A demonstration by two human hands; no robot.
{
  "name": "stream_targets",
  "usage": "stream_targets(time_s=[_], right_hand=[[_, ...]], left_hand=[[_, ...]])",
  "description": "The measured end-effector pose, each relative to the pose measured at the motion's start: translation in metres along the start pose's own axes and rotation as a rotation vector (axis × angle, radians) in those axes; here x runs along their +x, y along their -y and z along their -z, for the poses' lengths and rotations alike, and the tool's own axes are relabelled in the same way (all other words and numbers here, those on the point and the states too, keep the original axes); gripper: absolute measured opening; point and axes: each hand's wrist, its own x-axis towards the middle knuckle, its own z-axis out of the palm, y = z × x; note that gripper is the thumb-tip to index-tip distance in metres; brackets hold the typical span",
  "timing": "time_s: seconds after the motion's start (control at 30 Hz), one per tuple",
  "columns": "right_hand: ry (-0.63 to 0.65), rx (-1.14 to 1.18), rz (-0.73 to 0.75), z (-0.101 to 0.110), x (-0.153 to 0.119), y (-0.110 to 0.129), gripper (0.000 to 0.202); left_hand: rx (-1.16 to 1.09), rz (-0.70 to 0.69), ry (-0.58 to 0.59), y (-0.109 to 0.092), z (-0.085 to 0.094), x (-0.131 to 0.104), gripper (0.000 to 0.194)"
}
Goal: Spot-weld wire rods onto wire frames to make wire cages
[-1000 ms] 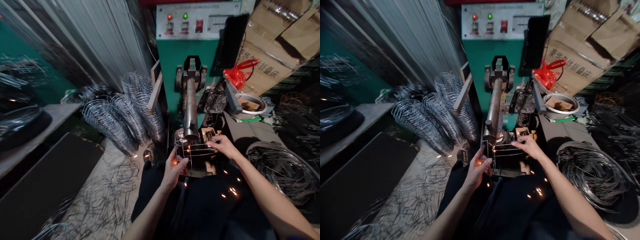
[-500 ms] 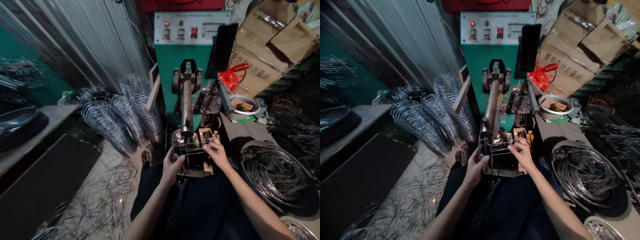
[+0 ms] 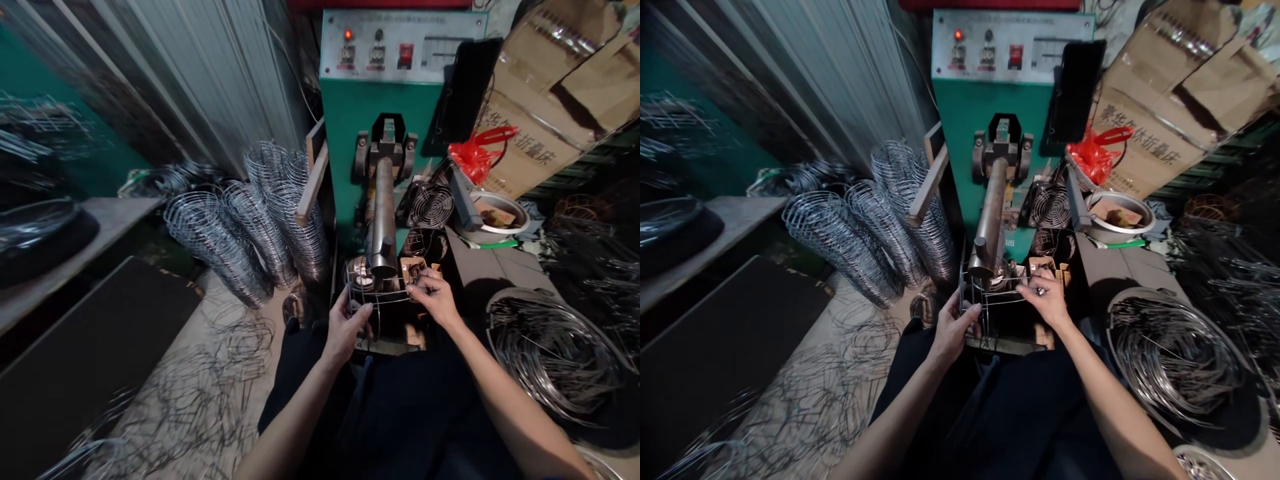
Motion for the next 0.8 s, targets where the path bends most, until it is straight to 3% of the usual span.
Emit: stream_targets(time_s=[0.8], right_hand=[[-0.043,-0.002,0.035,-0.001,0.009,-0.004,0.047]], left_hand=[[-0.028,0.000,0.012,-0.001,-0.003,0.012,0.087]])
